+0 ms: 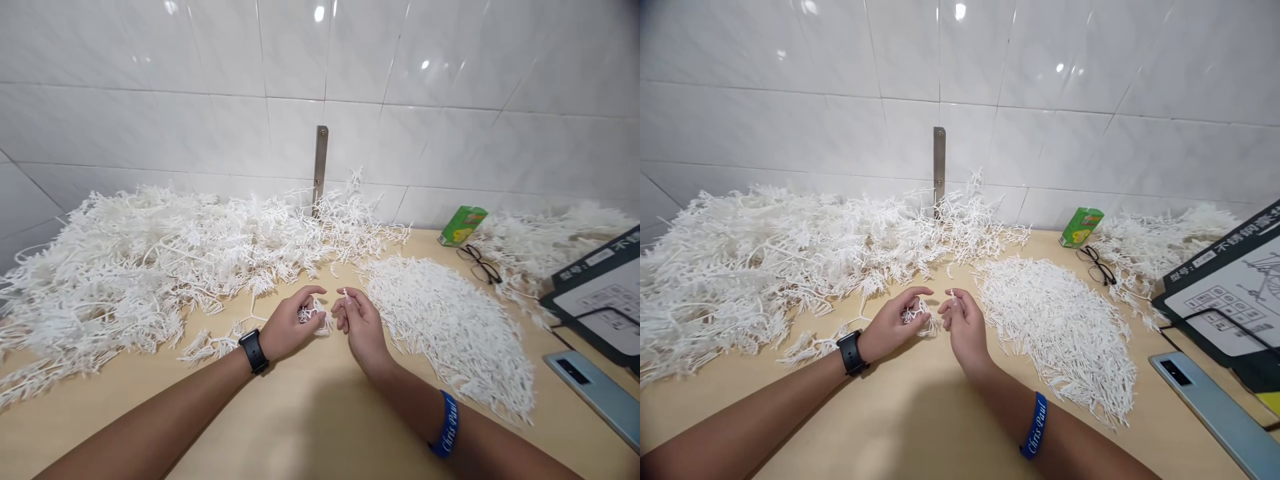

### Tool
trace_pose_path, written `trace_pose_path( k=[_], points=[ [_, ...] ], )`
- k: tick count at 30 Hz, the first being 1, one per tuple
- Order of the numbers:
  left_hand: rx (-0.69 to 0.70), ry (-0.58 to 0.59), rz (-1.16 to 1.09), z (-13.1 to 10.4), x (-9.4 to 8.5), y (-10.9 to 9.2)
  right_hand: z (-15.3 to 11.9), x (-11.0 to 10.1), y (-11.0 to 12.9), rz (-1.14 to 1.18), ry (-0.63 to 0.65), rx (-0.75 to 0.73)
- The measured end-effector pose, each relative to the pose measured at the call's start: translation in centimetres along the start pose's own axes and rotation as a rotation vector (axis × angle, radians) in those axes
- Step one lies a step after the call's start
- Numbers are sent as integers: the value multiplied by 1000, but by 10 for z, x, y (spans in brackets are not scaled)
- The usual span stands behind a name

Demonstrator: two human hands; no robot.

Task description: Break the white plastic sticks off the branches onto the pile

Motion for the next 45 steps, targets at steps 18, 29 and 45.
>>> trace_pose_path(
  k=[18, 29, 45],
  points=[
    [-47, -58, -171, -6, -3, 7, -1, 10, -3, -128, 70, -20],
    [-50, -115, -113, -7, -11, 6, 0, -9, -4, 164, -113, 1],
    [-84, -297, -101, -9, -30, 11, -10, -4, 4, -29, -89, -84]
  ],
)
Point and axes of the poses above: each hand's wrist, its own z-axis towards the middle knuckle, its own x-axis out of the palm, y = z × x, the point moved 10 cm from there along z, towards the middle knuckle, and after that the axes turned 3 degrees about y, right-handed, at the moved point
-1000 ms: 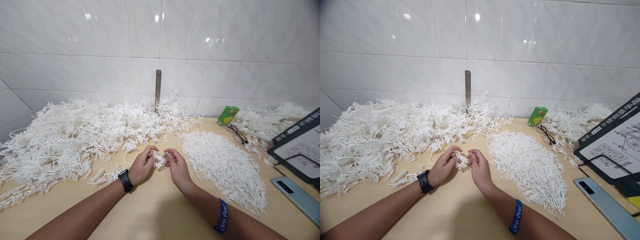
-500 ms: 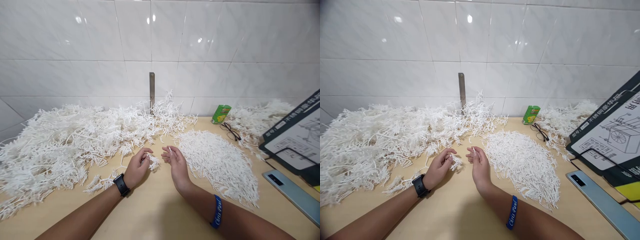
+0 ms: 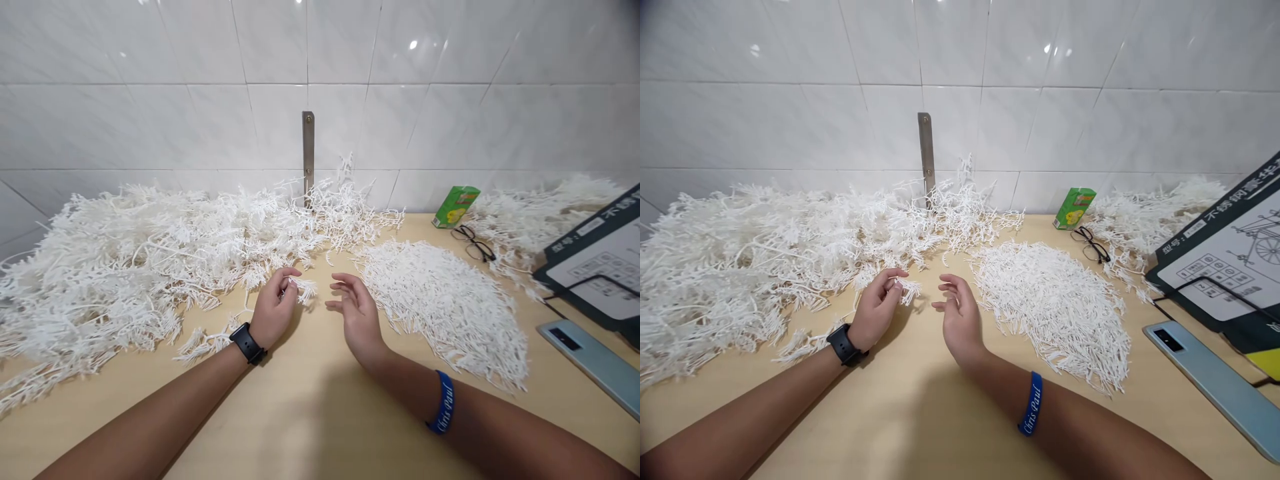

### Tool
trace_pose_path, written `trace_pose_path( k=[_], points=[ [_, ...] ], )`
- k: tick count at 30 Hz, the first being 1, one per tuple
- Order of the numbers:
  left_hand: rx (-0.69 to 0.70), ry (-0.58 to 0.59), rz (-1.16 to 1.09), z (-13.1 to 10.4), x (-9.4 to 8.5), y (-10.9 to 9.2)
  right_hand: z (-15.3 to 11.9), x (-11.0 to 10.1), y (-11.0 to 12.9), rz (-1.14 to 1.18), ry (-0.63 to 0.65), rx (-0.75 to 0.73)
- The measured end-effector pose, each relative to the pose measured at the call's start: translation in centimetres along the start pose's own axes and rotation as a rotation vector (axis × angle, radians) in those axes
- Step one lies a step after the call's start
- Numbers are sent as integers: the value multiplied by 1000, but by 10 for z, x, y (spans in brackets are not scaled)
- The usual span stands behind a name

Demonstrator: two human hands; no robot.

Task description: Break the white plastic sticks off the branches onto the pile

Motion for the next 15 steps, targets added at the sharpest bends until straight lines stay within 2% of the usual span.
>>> trace_pose_path(
  k=[3, 6, 12, 15],
  points=[
    [-8, 2, -16, 1, 0, 2, 0, 1, 0, -70, 5, -7],
    [-5, 67, 14, 2, 7, 1, 0, -1, 7, -123, -6, -59],
    [91, 217, 115, -5, 25, -12, -4, 23, 7, -85, 198, 16],
    [107, 254, 91, -8, 30, -15, -5, 29, 4, -64, 238, 59]
  ],
)
Point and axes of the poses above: each hand's wrist, its own z-axis towards the middle knuckle, its own x-axis out of the palm, y = z × x, the point moved 10 cm from there along z, towards the middle knuckle, and after that the axes turned 3 degrees about y, right-handed, at the moved point
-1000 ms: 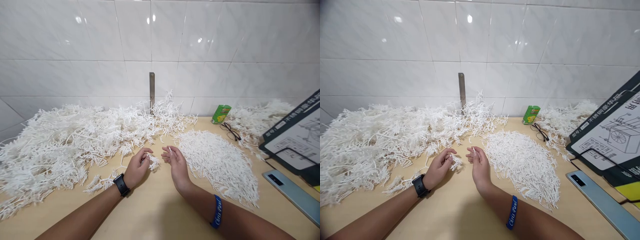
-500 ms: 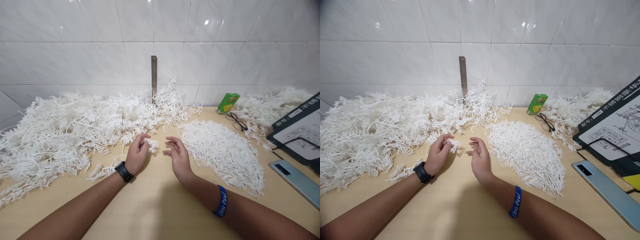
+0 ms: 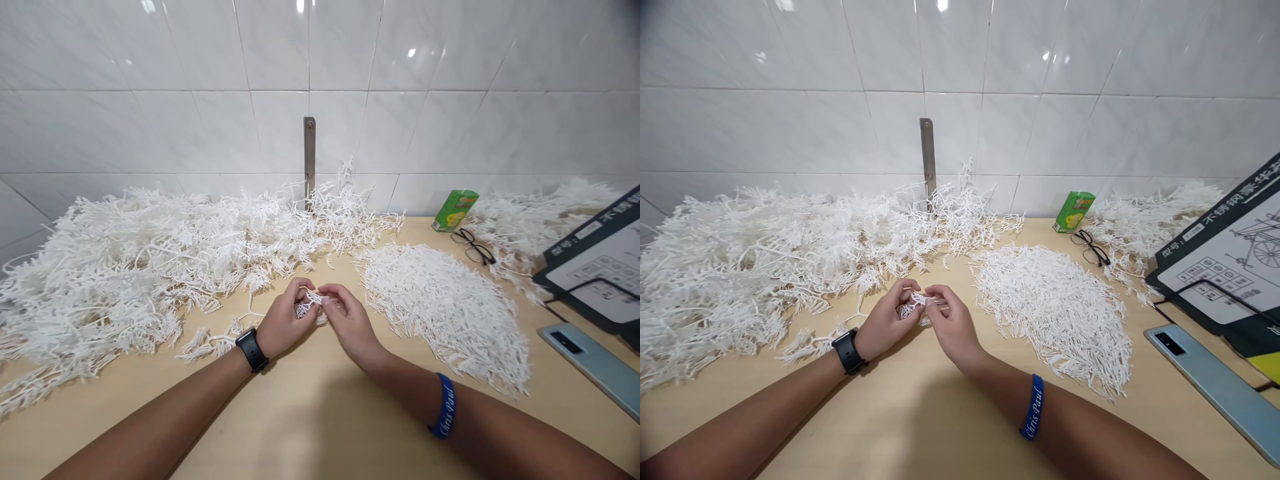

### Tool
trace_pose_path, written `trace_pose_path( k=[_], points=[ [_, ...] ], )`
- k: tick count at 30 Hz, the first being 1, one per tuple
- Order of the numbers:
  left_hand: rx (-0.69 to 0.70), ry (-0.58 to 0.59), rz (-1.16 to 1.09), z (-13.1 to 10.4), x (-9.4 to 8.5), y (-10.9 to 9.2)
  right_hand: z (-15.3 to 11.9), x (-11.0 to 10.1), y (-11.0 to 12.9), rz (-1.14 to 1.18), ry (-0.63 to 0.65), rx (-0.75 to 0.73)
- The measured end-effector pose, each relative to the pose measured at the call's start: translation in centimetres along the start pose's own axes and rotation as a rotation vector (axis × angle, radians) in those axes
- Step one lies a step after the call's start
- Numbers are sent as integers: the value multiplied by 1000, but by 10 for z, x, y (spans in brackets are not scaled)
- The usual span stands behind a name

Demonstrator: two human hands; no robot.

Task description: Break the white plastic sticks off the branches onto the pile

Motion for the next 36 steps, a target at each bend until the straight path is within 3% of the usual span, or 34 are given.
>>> trace_pose_path(
  k=[5, 21, 29, 36],
  points=[
    [-12, 35, -20, 1, 5, 5, 5, 2, -5, -3, 23, 14],
    [40, -58, 93, 0, -6, 5, 5, 0, -9, -74, -5, 33],
    [160, -26, 90, 0, -4, -7, 3, 4, -11, -159, 16, 41],
    [207, 1, 86, 0, -1, -8, 3, 3, -7, -91, 4, 31]
  ],
)
Point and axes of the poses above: each hand's wrist, its own z-axis towards the middle knuckle, its own x-axis out of the palm, y = z × x, the point moved 10 cm from there along z, towards the middle knuckle, and after that the axes turned 3 degrees about y, right-handed, at the moved point
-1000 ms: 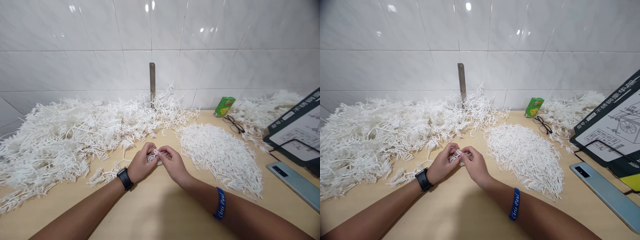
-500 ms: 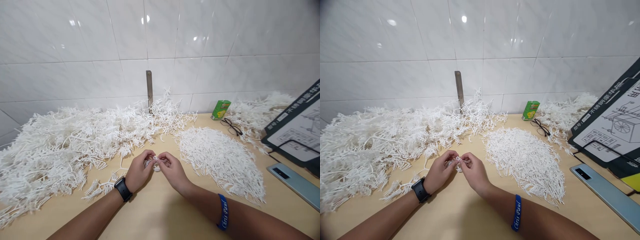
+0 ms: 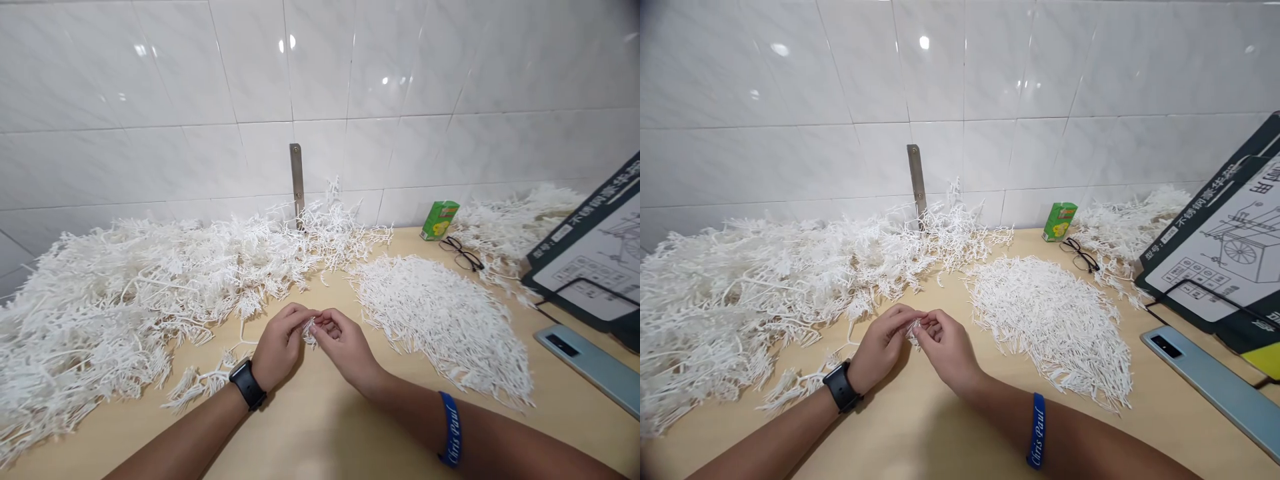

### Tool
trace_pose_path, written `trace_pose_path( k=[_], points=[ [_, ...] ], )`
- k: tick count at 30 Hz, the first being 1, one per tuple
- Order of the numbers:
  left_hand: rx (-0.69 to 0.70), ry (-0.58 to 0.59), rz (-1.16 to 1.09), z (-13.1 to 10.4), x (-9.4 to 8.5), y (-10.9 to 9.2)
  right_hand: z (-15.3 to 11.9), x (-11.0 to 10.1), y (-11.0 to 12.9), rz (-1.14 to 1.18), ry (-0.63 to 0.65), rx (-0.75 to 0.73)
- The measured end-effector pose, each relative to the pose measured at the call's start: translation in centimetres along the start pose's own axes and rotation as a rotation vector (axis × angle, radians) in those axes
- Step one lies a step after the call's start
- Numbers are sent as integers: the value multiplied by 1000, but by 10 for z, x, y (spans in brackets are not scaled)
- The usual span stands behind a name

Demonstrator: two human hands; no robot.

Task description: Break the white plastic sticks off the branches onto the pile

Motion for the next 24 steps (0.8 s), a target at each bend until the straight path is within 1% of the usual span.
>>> trace_pose_path(
  k=[2, 7, 11, 14, 18, 24],
  points=[
    [-9, 9, 19, -1, 1, 0, 0, 0, -1, 8, 4, -1],
    [-81, -35, 44, -1, -2, 4, 0, -1, -2, 0, 1, -13],
    [-90, -14, 35, 0, 0, 4, 0, 0, -2, -2, 10, -14],
    [-107, -22, 12, 1, -1, 6, -1, 0, -1, 1, 16, -9],
    [-123, -17, -10, 1, 0, 8, -3, 0, 2, 50, 21, 2],
    [-144, 5, -38, 1, 2, 10, -3, 5, 2, 62, 59, 23]
  ],
)
Point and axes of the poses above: each hand's wrist, its own z-axis towards the middle knuckle, its own x-axis out of the palm, y = z × x, the point moved 10 cm from there along z, towards the middle knuckle, and after that the axes turned 3 degrees about y, right-handed, at the moved point
